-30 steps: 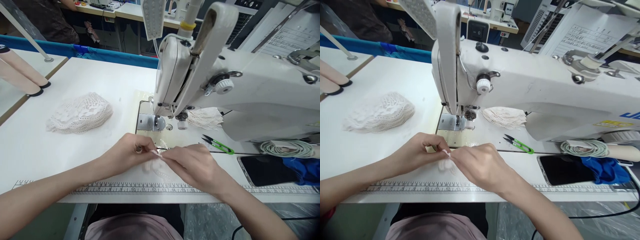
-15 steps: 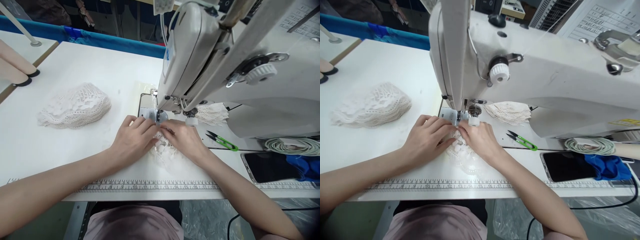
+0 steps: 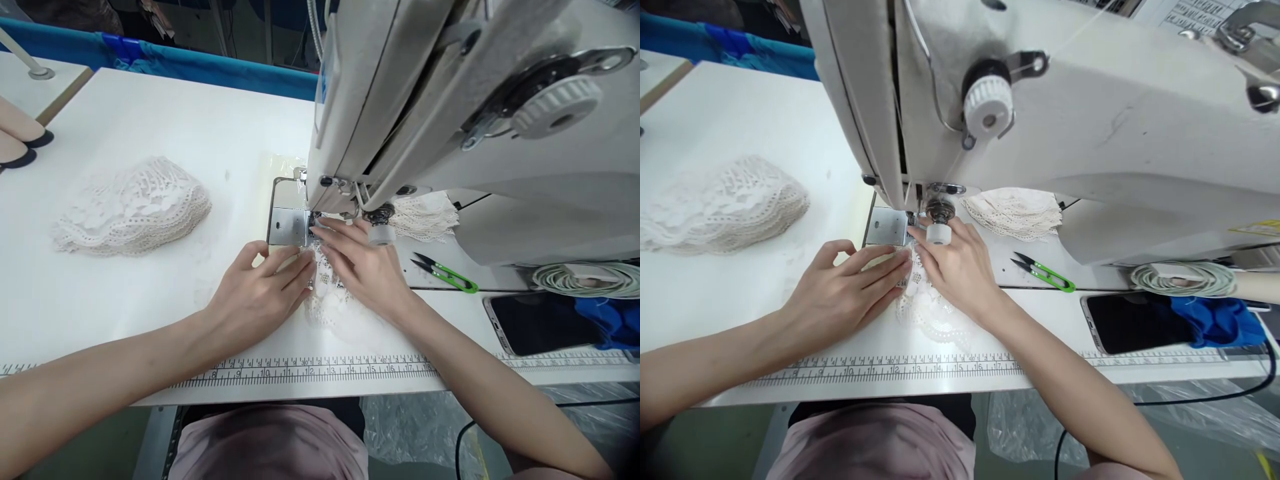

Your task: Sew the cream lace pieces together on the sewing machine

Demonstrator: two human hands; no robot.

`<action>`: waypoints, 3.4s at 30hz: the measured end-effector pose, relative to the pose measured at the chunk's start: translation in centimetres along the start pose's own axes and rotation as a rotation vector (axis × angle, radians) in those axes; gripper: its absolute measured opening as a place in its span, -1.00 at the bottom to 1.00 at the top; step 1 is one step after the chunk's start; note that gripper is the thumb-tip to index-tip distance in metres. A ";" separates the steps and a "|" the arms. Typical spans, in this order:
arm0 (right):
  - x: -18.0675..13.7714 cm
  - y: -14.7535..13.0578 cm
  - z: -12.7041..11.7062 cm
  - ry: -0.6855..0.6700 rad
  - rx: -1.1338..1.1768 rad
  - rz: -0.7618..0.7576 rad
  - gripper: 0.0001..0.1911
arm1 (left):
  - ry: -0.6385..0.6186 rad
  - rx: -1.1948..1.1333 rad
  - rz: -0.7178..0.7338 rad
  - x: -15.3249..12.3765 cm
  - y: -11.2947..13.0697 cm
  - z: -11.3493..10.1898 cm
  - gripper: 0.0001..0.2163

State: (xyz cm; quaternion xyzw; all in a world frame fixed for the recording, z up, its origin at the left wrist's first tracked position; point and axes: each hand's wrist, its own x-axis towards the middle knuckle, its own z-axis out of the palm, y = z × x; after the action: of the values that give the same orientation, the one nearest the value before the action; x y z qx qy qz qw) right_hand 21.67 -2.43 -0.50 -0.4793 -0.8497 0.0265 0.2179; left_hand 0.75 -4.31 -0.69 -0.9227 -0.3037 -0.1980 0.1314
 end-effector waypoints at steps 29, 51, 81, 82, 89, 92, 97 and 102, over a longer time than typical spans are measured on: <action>-0.5 -2.3 -0.5 -0.109 -0.351 -0.045 -0.60 | -0.023 0.036 -0.082 0.6 -0.3 0.0 -0.78; -0.2 -0.8 0.0 -0.130 -0.412 -0.025 -0.57 | -0.034 0.092 -0.101 1.1 0.0 0.2 -0.77; -0.3 -0.7 -1.8 -0.131 -0.134 -0.038 -0.66 | -0.049 -0.022 -0.125 1.3 -0.6 0.4 -0.73; -0.3 -0.9 -2.1 -0.177 -0.080 -0.004 -0.67 | -0.053 -0.048 -0.111 1.4 -0.8 0.3 -0.74; -0.1 -1.2 -2.5 -0.299 -0.014 0.117 -0.64 | -0.167 -0.222 -0.044 2.5 -3.0 0.1 -0.64; -0.1 -1.3 -1.9 -0.246 -0.020 0.142 -0.79 | -0.187 -0.265 0.027 2.9 -3.7 0.4 -0.62; 0.1 -1.2 -1.2 -0.208 -0.024 0.208 -0.69 | -0.158 -0.315 -0.041 3.3 -3.9 1.1 -0.76; 0.1 -1.2 -1.2 -0.204 0.014 0.206 -0.66 | -0.176 -0.474 -0.238 3.8 -4.0 1.5 -0.74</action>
State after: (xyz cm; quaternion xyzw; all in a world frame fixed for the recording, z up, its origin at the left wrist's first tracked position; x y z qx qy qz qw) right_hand 21.10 -3.18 0.92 -0.5573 -0.8136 0.1034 0.1298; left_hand 1.52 1.34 0.21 -0.8992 -0.3652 -0.1965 -0.1391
